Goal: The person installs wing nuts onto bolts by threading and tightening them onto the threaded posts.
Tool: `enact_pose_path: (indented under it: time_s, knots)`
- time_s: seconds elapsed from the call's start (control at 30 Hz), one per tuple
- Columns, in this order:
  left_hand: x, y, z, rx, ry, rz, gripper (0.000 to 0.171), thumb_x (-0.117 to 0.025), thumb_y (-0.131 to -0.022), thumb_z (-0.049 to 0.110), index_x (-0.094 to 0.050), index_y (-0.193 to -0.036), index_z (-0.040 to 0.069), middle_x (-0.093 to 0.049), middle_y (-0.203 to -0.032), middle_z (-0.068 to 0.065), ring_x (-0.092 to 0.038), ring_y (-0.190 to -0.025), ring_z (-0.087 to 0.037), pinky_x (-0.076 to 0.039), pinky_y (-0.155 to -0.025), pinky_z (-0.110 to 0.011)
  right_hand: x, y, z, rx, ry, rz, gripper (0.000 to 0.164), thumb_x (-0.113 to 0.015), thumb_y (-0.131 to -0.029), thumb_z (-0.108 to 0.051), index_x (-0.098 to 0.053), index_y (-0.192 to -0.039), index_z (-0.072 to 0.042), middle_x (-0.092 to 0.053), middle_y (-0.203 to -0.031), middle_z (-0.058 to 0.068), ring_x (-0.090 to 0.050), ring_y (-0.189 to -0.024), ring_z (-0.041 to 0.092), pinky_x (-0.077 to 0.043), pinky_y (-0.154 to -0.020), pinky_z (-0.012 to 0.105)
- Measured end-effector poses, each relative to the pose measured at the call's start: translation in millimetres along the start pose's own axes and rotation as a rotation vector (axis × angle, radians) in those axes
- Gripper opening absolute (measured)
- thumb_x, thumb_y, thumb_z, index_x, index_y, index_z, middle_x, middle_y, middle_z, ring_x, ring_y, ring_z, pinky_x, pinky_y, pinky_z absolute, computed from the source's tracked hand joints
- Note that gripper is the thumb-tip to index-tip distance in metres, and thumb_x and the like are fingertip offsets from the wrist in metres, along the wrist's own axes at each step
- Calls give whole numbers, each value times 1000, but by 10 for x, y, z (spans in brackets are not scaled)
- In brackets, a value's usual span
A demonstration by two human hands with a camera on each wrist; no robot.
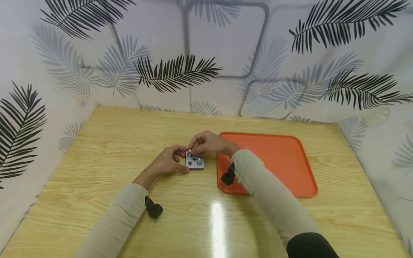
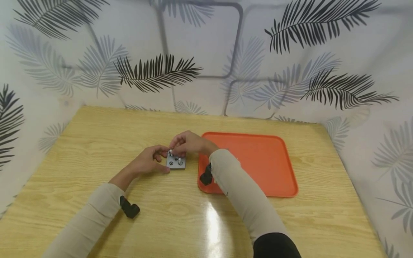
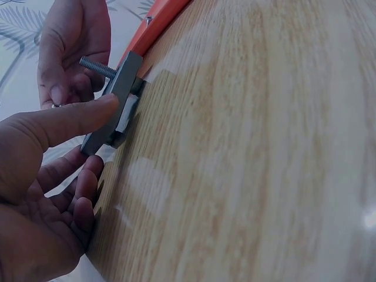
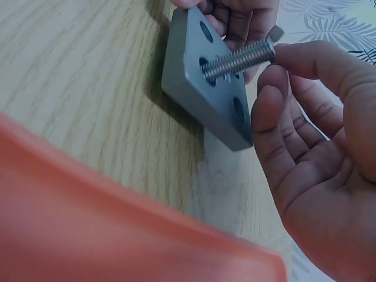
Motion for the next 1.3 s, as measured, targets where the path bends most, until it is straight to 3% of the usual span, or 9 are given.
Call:
enact_pose_path:
  time_s: [0.13, 0.33, 0.67, 1.07, 1.3]
  knots:
    - [0, -6, -2, -2, 4, 1, 66, -84, -78, 9, -54, -136, 3, -57, -121, -12, -45, -96, -21, -39, -83, -30, 49, 18, 27, -9, 12, 16, 13, -61, -95, -4, -68, -105, 2, -67, -82, -3, -59, -72, 10, -52, -70, 28]
    - [-2, -4, -3, -3, 2, -1, 66, -84, -78, 9, -53, -136, 2, -57, -121, -13, -45, -96, -21, -39, -84, -31, 95, 46, -35, 4, -18, 36, 22, -55, -98, -4, -65, -116, 6, -66, -84, -3, -60, -75, 12, -53, -72, 29]
    - [-1, 0, -1, -7, 2, -3, 67, -84, -78, 9, -53, -137, 3, -57, -121, -12, -45, -96, -21, -40, -83, -31, -12, 16, -64, 10, -9, -50, 32, -60, -94, 1, -63, -126, 2, -68, -89, -1, -58, -78, 13, -51, -73, 28]
    - [-3, 10, 27, -22, -7, -3, 66, -84, -78, 7, -54, -137, 2, -57, -120, -12, -45, -94, -20, -39, -82, -30, -10, -3, -38, 0, 36, -8, 11, -66, -94, -4, -68, -104, 0, -68, -80, -5, -59, -70, 11, -52, -69, 28]
    - [-4, 9, 17, -19, -3, -4, 64, -84, -78, 7, -54, -135, 2, -57, -119, -12, -44, -93, -20, -39, -82, -31, 67, 11, -9, -19, -3, 37, 18, -60, -99, -11, -67, -111, 0, -67, -85, -2, -60, -73, 11, -53, -72, 28]
Point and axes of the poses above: each hand's wrist, its own y-axis away from the middle knuckle, its own x-axis out of the back of the hand, z = x × y, the point moved 10 cm from there along -y, towards the middle knuckle
